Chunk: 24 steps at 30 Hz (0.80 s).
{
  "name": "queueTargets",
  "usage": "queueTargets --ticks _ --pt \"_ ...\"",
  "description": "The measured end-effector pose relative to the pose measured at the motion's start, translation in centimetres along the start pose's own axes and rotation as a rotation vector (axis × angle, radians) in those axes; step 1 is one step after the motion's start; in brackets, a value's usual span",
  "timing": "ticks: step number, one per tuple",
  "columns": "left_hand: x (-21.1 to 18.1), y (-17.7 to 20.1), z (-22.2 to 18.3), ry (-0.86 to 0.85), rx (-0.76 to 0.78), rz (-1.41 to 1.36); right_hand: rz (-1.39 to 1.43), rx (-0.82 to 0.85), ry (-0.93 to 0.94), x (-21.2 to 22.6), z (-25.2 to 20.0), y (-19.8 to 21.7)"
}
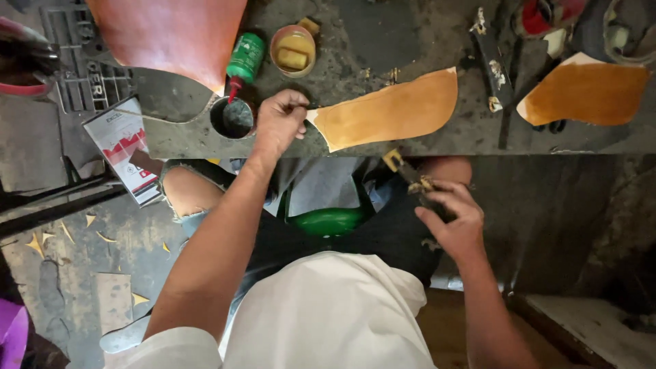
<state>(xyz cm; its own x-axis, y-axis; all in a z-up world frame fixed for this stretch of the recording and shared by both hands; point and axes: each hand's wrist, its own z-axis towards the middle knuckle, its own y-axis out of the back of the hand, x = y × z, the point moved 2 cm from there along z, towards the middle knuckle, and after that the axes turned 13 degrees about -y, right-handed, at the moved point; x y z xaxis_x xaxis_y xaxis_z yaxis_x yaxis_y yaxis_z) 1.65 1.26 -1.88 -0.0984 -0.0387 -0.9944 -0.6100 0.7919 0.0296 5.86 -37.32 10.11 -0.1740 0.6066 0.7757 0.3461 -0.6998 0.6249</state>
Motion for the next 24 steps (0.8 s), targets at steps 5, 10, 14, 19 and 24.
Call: queueTargets --ticks 5,10,14,19,24 --pt "-3.2 -0.3 -1.3 -0.091 -0.045 0.004 0.373 0.048 -0.217 -3.6 1.2 1.4" --pt "-3.7 0.2 -3.2 -0.293 -0.134 0.274 0.811 0.114 -0.47 -2.3 0.8 1.2" --pt "-5.2 1.1 -4.9 -0.371 -0.119 0.369 0.506 -0.011 -0.243 -5.9 3.0 1.1" --pt "-6.6 2.6 -7.8 -0.599 0.042 0.464 -0.128 -0.349 0.218 -5.5 4.9 -2.2" --pt "-5.0 6.0 -13.1 -0.445 0.181 0.59 -0.134 -0.152 0.204 2.6 0.2 -8.4"
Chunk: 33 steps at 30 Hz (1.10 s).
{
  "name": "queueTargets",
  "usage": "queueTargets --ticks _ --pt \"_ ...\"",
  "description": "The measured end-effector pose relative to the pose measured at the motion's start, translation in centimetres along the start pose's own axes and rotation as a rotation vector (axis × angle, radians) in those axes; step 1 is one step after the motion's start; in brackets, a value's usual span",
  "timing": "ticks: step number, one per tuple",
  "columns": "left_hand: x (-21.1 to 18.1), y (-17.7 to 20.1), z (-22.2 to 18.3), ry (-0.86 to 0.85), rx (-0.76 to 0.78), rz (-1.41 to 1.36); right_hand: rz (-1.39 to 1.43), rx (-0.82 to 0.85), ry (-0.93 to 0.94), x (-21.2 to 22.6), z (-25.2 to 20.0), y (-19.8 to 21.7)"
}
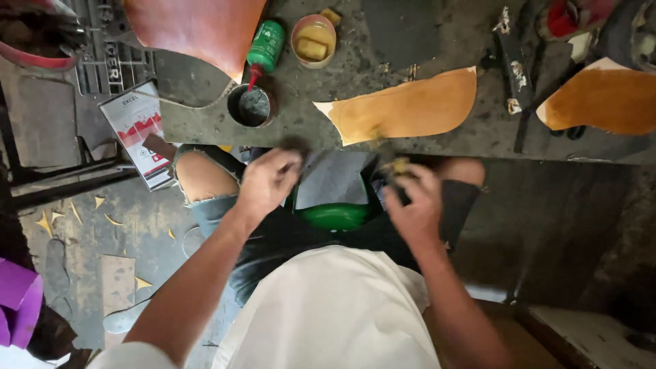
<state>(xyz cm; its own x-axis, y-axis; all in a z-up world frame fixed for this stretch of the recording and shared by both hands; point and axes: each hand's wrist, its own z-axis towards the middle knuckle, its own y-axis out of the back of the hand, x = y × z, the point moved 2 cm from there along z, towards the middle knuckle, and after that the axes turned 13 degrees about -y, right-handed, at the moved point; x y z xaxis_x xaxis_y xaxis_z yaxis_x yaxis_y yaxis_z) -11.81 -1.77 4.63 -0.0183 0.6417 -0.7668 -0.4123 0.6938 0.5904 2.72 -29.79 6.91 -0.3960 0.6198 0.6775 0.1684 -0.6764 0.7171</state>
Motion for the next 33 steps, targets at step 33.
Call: queueTargets --ticks 33 --pt "9.4 8.2 -5.9 0.637 -0.104 0.571 -0.089 -0.098 0.075 0.9 2.2 -1.8"
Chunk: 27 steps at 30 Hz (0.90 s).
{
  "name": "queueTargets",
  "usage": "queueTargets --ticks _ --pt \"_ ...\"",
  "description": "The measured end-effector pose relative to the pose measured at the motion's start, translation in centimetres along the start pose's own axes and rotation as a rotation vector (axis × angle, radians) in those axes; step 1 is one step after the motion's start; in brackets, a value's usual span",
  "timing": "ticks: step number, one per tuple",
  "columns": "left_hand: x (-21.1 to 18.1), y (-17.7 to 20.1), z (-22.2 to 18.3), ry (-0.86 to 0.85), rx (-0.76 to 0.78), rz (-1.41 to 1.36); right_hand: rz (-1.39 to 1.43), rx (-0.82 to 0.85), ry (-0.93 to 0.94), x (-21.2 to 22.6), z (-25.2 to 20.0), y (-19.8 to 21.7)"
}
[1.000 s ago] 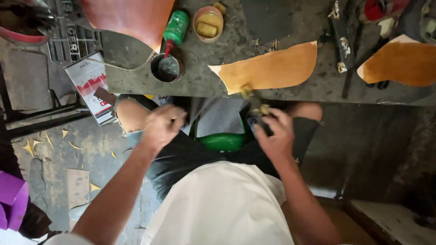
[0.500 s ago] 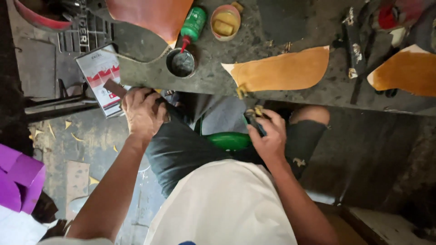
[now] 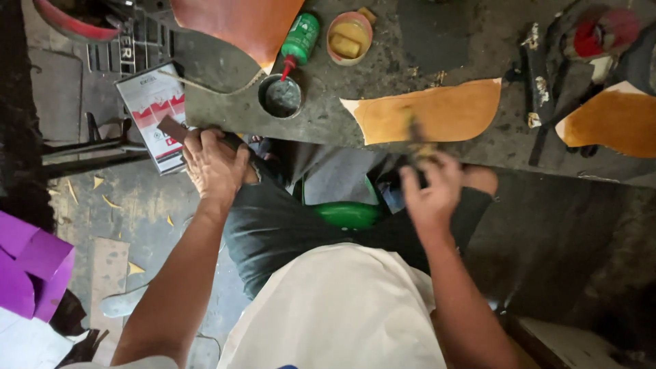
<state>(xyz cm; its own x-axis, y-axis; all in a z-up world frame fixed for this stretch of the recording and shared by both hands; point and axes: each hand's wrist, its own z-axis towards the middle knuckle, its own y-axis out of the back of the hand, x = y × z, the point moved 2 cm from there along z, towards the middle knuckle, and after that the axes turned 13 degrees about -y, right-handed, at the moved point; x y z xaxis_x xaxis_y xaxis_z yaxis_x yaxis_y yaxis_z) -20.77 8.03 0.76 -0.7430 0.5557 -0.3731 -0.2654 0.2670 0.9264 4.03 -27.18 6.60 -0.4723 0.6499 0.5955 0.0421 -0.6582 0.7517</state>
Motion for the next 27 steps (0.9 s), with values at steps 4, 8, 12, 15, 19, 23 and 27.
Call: queueTargets --ticks 4,8,12,15,19,23,27 --pt "-0.4 0.3 0.8 0.074 -0.007 -0.025 -0.025 -0.061 -0.008 1.5 0.4 0.2" --pt "-0.8 0.7 0.8 0.111 0.033 -0.027 0.005 0.08 0.101 2.1 -0.4 -1.1" --pt "-0.8 0.7 0.9 0.148 0.033 -0.024 -0.068 -0.079 0.048 0.1 1.7 -0.9" --pt "-1.0 1.0 0.8 0.132 0.044 -0.023 -0.05 0.006 0.081 2.1 1.3 -1.8" --pt "-1.1 0.9 0.9 0.151 0.05 -0.011 -0.009 0.126 0.074 3.0 1.4 -1.9" --pt "-0.8 1.0 0.7 0.151 0.056 0.007 -0.252 -0.032 0.068 2.3 1.9 -2.0" --pt "-1.0 1.1 0.9 0.15 0.082 0.018 -0.104 0.172 0.054 4.1 1.8 -2.0"
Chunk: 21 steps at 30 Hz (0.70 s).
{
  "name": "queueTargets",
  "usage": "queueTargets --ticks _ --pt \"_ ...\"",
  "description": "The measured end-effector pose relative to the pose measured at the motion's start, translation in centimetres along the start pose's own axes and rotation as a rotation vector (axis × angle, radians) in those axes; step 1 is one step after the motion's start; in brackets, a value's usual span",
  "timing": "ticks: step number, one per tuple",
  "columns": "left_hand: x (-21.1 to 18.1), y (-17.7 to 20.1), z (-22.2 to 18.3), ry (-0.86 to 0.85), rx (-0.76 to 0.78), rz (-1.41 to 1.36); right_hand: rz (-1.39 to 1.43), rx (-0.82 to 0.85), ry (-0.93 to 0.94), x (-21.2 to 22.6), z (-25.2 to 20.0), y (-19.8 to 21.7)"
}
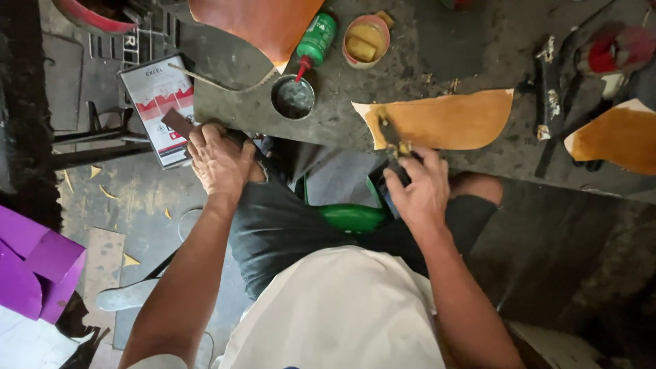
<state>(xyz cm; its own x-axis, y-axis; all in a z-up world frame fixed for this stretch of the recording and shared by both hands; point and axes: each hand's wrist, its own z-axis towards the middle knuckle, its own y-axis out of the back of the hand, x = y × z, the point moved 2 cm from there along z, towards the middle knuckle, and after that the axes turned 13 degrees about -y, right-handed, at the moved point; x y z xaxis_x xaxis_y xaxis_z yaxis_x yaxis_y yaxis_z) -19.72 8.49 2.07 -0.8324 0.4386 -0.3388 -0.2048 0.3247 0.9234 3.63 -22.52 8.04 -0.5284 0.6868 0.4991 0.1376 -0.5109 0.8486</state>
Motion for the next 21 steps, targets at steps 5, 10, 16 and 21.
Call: queueTargets --ticks 5,10,16,21 --pt "0.0 0.4 -0.4 -0.005 -0.024 -0.021 -0.047 -0.084 0.003 -0.4 0.0 -0.8" --pt "0.5 -0.3 0.0 -0.015 -0.036 -0.017 0.036 -0.05 0.047 -1.5 0.3 -0.3" --pt "-0.1 -0.2 0.0 -0.017 -0.055 -0.035 -0.076 -0.238 -0.067 -5.7 0.6 1.5" --pt "-0.4 0.2 -0.1 0.007 -0.057 -0.046 0.079 -0.023 0.055 -0.5 0.4 -0.9"
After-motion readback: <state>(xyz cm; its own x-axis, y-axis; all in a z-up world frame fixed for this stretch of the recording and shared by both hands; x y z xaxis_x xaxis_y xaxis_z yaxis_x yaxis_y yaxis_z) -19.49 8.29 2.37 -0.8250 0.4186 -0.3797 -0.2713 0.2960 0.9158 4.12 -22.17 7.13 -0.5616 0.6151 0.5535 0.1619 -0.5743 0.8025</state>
